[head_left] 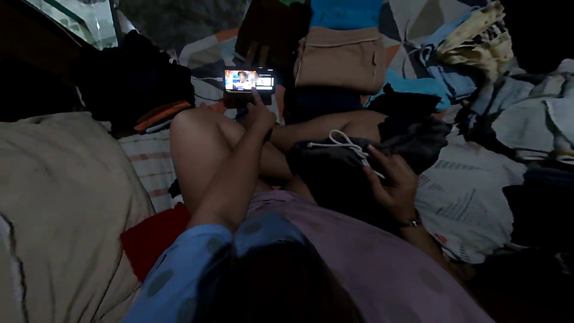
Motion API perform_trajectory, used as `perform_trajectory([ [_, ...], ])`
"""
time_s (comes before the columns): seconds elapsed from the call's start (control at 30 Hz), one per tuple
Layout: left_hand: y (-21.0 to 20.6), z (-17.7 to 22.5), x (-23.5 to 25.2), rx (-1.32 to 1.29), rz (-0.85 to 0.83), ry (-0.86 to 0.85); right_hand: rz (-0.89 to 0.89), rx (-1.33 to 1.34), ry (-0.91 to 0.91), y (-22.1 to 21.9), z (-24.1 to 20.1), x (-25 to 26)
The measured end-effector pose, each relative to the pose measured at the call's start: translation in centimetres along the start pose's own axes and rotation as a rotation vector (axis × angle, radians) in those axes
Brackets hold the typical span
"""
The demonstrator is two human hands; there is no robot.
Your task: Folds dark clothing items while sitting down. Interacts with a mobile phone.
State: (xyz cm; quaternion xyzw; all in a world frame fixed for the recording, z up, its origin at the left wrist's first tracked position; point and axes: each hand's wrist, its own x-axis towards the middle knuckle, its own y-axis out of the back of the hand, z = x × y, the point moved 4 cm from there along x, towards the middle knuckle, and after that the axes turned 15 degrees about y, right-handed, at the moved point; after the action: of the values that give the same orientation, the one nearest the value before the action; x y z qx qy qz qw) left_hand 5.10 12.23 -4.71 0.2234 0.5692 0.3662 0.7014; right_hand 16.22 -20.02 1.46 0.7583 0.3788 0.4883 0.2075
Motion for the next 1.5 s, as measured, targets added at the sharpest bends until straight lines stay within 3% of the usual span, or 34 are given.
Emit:
perform_trajectory([
  [0.43, 0.0, 0.0, 0.6, 0.008, 0.000, 0.010, 0.034, -0.020, 0.041, -0.2, 0.1, 0.0],
  [0.67, 0.1, 0.0, 0.5, -0.022, 0.021, 0.002, 0.002, 0.094, 0.001, 0.2, 0.2, -0.1],
  [0.77, 0.3, 0.1, 0.3, -0.039, 0.045, -0.019, 0.076, 0.173, -0.084, 1.9, 0.2, 0.4],
  [0.93, 0.1, 0.2, 0.0, 0.000, 0.019, 0.006, 0.292, -0.027, -0.209, 5.7, 2.2, 1.6],
  [1.03, 0.0, 0.4, -0.1, -0.064, 0.022, -0.086, 0.118, -0.123, -0.345, 7.0, 4.2, 2.6],
  [1.1, 0.2, 0.7, -1.0, -0.187, -0.017, -0.273, -0.045, -0.060, -0.471, 7.4, 5.8, 3.5],
  [1.23, -0.7, 1.4, -6.0, -0.302, -0.333, -0.680, -0.203, 0.296, -0.708, 6.6, 9.3, 4.0],
  [1.33, -2.5, 1.1, -8.3, -0.053, -0.472, -0.826, -0.385, 0.407, -0.678, 6.0, 10.5, 4.3],
  [1.5, -2.3, -0.2, -10.7, 0.189, -0.549, -0.882, -0.581, 0.294, -0.537, 8.4, 9.0, 5.8],
])
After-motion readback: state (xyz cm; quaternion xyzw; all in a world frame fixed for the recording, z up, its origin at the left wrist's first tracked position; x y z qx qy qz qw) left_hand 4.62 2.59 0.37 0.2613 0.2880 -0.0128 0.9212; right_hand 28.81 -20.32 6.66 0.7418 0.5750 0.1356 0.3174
